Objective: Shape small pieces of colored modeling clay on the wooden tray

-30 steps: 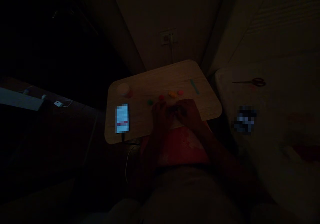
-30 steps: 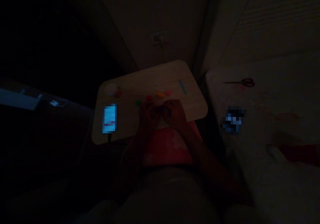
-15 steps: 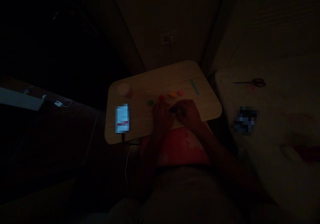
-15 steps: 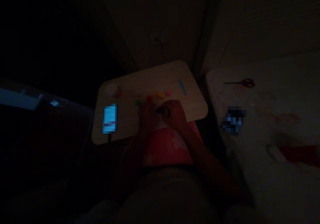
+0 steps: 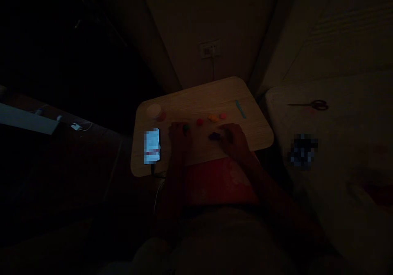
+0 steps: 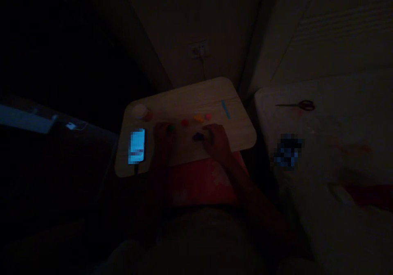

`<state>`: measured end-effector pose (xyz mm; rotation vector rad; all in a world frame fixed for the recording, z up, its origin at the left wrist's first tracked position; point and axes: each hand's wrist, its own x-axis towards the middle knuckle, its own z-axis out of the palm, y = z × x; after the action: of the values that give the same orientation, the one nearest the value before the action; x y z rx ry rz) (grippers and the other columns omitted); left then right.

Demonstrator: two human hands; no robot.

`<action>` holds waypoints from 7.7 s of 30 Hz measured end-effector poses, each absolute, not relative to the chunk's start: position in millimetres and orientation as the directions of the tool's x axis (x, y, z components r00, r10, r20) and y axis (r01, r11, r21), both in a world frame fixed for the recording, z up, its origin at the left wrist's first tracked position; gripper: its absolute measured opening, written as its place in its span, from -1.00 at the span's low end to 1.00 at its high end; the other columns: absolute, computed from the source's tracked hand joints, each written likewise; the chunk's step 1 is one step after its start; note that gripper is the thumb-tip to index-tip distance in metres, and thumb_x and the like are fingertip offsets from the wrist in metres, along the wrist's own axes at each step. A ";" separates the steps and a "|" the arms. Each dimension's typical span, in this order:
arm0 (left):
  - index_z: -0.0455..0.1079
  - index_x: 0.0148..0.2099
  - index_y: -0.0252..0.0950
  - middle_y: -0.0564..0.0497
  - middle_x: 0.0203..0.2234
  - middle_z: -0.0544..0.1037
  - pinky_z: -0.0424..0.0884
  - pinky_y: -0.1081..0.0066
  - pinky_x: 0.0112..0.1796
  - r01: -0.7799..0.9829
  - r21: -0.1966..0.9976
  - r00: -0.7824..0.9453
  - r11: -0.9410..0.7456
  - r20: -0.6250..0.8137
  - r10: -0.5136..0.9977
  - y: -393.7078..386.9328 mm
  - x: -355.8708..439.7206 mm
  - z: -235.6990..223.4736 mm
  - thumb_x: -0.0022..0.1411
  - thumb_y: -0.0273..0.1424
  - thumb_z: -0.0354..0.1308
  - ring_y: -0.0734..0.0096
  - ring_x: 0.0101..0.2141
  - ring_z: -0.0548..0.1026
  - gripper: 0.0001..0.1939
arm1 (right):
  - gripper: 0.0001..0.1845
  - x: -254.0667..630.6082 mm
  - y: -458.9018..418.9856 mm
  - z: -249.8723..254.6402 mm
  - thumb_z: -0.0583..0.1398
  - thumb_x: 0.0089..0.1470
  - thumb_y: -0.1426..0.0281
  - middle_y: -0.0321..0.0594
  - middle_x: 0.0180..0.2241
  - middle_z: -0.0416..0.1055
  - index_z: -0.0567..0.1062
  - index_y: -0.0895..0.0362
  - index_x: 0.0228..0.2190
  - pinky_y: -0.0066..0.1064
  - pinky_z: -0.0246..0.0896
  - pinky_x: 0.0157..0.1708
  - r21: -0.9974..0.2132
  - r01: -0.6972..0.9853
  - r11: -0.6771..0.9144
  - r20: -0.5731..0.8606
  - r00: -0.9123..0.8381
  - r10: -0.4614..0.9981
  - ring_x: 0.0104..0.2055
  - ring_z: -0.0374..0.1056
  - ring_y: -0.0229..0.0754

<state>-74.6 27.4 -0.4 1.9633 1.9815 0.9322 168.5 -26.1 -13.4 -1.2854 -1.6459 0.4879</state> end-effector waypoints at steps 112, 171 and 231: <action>0.42 -0.44 -0.25 0.03 -0.56 0.42 0.38 0.31 -0.39 0.122 0.948 0.260 -0.294 0.255 0.931 -50.9 -0.1 25.7 0.36 0.14 0.09 0.34 -0.47 0.40 -0.42 | -0.56 160.3 -66.5 40.0 0.13 0.28 0.16 -0.32 -0.62 0.26 0.39 0.07 -0.59 -0.37 0.14 -0.47 -0.943 0.138 0.302 0.284 -0.138 0.949 -0.53 0.20 -0.21; 0.46 -0.37 -0.29 0.04 -0.51 0.47 0.33 0.38 -0.33 0.165 0.958 0.248 -0.234 0.190 0.950 -51.3 -1.4 24.1 0.38 0.03 0.15 0.38 -0.42 0.39 -0.51 | -0.73 175.1 -65.3 39.1 0.16 0.34 0.24 -0.19 -0.42 0.55 0.58 0.09 -0.32 -0.36 0.30 -0.36 -0.880 0.283 0.382 0.315 -0.256 0.914 -0.40 0.43 -0.15; 0.67 -0.23 -0.22 -0.04 -0.31 0.72 0.55 0.31 -0.19 0.240 0.854 0.131 -0.461 0.442 0.887 -55.2 -7.5 41.8 0.27 -0.32 0.37 0.29 -0.29 0.64 -0.90 | -0.80 167.9 -76.9 36.9 0.24 0.26 0.38 -0.15 -0.34 0.69 0.72 0.04 -0.23 -0.29 0.50 -0.36 -0.764 0.401 0.505 0.543 -0.022 0.839 -0.36 0.59 -0.10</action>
<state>-7.5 -55.2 41.8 1.7994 1.0877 1.3547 167.9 -76.9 36.9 -1.0795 -1.6327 0.4906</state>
